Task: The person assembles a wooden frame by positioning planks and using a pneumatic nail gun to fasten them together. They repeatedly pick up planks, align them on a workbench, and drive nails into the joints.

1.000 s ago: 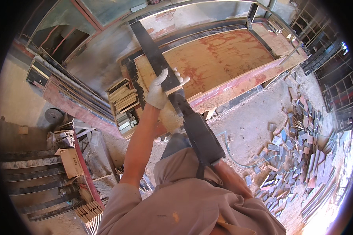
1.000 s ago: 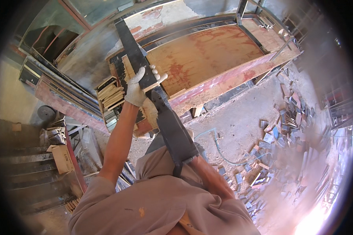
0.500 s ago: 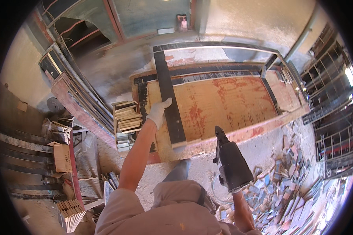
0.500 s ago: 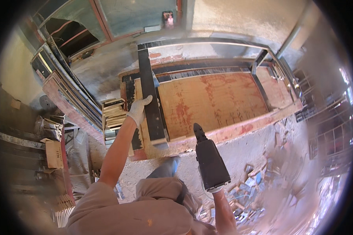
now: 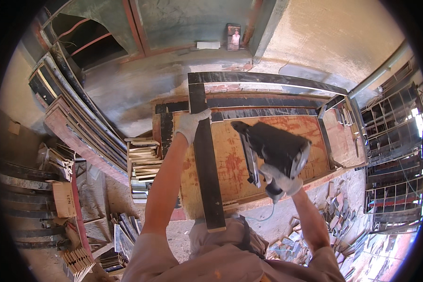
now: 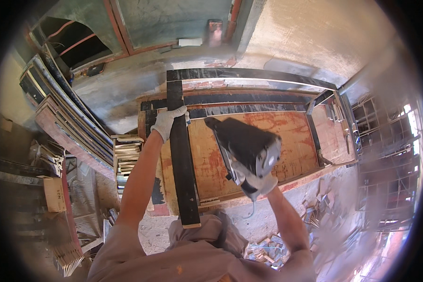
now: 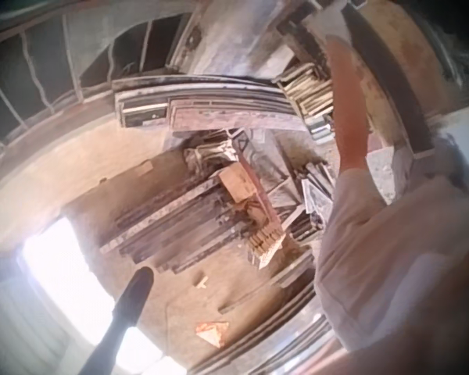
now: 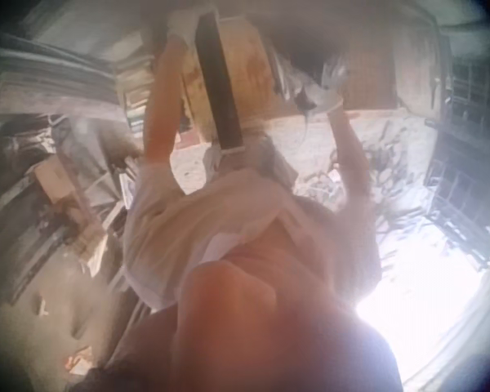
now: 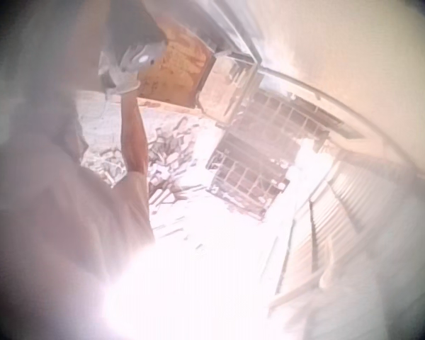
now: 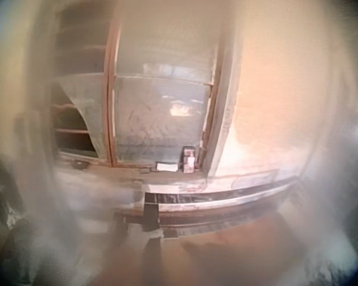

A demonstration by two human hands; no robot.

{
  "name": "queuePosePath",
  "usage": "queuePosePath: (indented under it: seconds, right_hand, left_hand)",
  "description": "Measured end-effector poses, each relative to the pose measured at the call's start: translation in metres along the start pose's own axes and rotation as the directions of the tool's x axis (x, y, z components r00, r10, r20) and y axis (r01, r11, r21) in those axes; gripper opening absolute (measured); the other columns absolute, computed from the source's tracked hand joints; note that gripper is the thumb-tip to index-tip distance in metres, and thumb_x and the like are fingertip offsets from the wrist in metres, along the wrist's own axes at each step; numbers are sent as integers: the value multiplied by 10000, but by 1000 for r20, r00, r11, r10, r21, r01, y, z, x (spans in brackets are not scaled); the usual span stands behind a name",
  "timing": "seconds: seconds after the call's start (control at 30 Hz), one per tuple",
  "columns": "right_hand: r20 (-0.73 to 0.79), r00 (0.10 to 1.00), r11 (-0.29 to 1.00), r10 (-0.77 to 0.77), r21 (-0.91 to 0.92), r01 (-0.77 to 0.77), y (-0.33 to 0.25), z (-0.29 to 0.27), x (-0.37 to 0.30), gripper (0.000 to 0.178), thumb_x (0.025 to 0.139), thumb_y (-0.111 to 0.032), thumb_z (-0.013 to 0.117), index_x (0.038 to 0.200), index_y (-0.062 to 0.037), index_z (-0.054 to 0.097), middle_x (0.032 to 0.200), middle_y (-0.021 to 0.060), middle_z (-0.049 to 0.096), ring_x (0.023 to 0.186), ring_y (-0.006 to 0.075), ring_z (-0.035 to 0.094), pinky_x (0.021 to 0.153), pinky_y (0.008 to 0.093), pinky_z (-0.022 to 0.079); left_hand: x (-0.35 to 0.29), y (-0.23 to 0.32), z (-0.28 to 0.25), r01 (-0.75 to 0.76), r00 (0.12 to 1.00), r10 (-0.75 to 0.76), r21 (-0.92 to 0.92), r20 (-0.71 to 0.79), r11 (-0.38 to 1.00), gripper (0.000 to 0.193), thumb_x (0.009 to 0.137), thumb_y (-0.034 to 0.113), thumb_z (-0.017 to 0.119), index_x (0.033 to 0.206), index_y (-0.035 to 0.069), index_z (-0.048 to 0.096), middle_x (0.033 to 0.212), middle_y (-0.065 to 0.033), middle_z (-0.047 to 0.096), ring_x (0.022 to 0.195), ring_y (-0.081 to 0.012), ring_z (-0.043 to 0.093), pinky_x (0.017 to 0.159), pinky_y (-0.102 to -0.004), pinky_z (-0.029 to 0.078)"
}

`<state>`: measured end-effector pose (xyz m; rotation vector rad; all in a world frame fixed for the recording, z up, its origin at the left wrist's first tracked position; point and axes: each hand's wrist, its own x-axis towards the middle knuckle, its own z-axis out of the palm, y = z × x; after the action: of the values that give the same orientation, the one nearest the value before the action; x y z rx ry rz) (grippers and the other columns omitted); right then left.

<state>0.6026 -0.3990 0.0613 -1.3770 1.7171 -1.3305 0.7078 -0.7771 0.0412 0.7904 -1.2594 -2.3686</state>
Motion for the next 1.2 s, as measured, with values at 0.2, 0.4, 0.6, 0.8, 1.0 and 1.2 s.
queuePosePath:
  seconds: [0.2,0.4,0.6,0.8,1.0,1.2]
  right_hand:
    - [377,897,930,232,184,-318,-27,-23,132,576,875,-160,778,1366,-3,520,896,19,552,805,130,544,743,272,470]
    - [188,766,749,615,163,-642,-70,-12,236,127,960,-89,623,1060,-40,682,711,16,582,569,119,563,490,270,446]
    - [118,771,755,625,159,-636,-102,-7,271,55,868,-77,688,904,-40,668,596,4,510,469,126,503,431,292,413]
    - [114,732,715,671,159,-681,-104,-14,281,69,845,-69,703,910,-49,701,593,-21,474,449,109,440,422,275,358]
    - [191,706,697,682,121,-707,-116,-10,278,61,817,-66,715,874,-54,698,586,-23,465,464,113,448,434,281,363]
    - [107,687,685,719,56,-726,-120,-21,287,42,827,-97,711,853,-65,703,588,-23,467,498,108,458,471,287,380]
  left_hand:
    - [22,-14,-15,71,977,-15,257,-214,964,258,787,209,880,957,44,777,810,-18,708,675,-135,656,597,-290,529]
    - [35,-34,-28,-50,976,88,188,-201,981,271,754,191,891,941,30,781,824,-18,719,674,-135,648,609,-305,517]
    - [4,-2,2,24,989,-18,42,-147,999,285,746,174,894,947,12,774,817,-22,715,674,-128,631,632,-296,517]
    - [9,-9,-8,-20,987,48,182,-155,983,292,742,167,896,944,-3,772,815,-35,716,668,-126,627,615,-300,513]
    - [11,-16,-11,-77,976,122,236,-180,969,291,739,180,897,923,-11,775,838,-36,731,681,-116,624,622,-301,516]
    - [5,-5,-2,-56,985,86,194,-149,979,318,748,194,890,966,-6,774,852,-25,739,694,-106,631,649,-287,525]
